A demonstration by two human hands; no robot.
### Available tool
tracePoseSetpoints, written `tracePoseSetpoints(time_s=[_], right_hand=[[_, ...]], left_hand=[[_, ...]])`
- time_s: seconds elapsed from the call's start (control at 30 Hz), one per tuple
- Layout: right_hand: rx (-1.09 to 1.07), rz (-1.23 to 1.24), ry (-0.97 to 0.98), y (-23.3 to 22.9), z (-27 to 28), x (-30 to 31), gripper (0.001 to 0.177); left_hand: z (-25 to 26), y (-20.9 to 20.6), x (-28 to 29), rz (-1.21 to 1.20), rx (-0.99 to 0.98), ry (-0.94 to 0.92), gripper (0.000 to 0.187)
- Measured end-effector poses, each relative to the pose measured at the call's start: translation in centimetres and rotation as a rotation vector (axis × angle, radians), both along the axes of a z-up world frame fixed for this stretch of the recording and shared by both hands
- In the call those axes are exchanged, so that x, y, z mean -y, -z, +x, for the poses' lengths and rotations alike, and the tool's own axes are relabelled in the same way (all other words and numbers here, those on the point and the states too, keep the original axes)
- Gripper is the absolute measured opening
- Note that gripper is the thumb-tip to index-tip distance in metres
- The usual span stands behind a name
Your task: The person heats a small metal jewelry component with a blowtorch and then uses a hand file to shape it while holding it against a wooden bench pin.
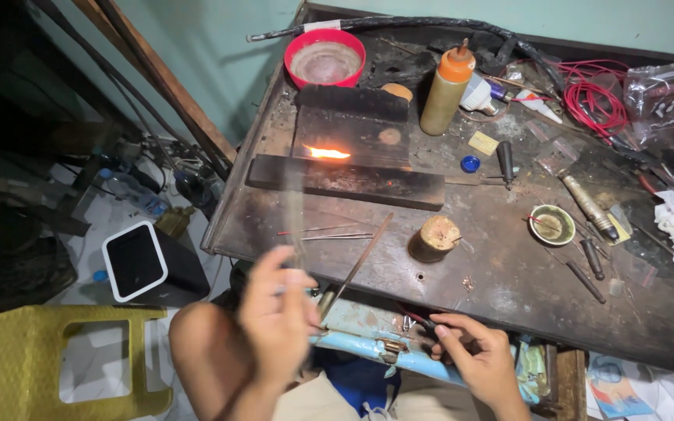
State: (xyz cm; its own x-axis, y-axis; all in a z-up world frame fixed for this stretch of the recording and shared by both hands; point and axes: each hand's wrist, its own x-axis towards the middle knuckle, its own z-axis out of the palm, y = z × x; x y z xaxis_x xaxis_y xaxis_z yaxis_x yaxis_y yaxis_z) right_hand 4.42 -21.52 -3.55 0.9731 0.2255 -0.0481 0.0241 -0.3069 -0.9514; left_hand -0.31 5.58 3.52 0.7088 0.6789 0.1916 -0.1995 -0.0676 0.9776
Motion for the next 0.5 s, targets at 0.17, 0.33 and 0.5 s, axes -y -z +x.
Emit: tracePoseSetpoints(time_s=[0.17, 0.33, 0.5], right_hand=[[0.261, -0.097, -0.033, 0.3, -0.8, 0.0, 0.016], [0.485, -0.095, -0.055, 0.2, -1.1, -0.6, 0.011], [0.567, -0.128, -0.038, 0.5, -1.3, -0.8, 0.011]], left_hand=[[-2.2, -4.8, -7.4, 0.296, -0.161, -0.388, 0.035], [-1.6, -6.2, -17.2, 0.475, 0.092, -0.432, 0.046], [1.3, -10.3, -22.6, 0.671, -0.193, -0.265, 0.048]])
